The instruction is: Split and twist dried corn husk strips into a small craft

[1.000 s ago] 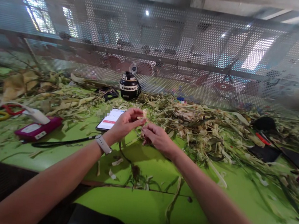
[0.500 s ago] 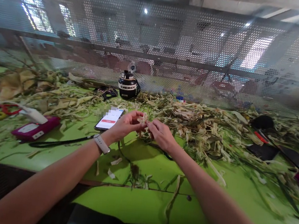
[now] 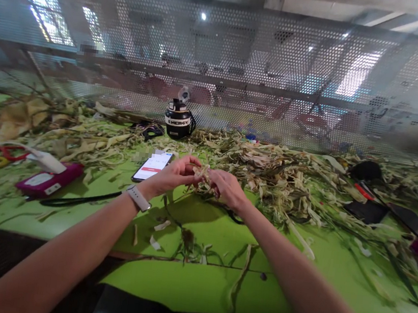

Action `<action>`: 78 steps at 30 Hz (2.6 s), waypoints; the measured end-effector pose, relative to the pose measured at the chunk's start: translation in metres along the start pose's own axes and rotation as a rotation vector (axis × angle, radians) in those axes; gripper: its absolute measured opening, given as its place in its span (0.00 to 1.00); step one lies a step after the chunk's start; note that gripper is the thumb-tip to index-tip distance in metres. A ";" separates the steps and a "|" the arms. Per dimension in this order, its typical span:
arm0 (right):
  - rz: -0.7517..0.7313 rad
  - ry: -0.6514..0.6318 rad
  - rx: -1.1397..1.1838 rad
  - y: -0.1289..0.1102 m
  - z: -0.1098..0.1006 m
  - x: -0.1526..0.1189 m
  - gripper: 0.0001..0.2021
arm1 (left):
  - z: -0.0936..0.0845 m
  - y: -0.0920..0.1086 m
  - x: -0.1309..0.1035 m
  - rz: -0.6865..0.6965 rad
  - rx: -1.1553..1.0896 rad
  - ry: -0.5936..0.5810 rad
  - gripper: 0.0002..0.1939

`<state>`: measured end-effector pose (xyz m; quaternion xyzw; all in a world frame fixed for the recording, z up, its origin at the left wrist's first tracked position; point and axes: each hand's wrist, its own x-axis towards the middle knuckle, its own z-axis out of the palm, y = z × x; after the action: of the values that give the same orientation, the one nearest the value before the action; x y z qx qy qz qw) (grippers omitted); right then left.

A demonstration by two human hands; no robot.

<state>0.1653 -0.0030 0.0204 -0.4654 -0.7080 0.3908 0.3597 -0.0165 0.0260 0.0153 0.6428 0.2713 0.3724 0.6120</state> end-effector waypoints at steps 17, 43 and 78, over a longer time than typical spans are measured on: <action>-0.225 0.206 -0.163 0.009 0.003 0.003 0.17 | 0.005 -0.004 0.006 0.136 0.321 0.122 0.21; -0.288 -0.156 -0.414 -0.002 -0.011 0.000 0.20 | 0.018 -0.002 -0.005 -0.059 0.225 -0.337 0.17; -0.014 -0.121 -0.116 -0.013 -0.020 0.000 0.26 | 0.014 -0.003 -0.006 -0.107 -0.064 -0.260 0.15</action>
<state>0.1775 -0.0024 0.0409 -0.4560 -0.7531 0.3743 0.2914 -0.0083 0.0134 0.0119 0.6505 0.2115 0.2610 0.6811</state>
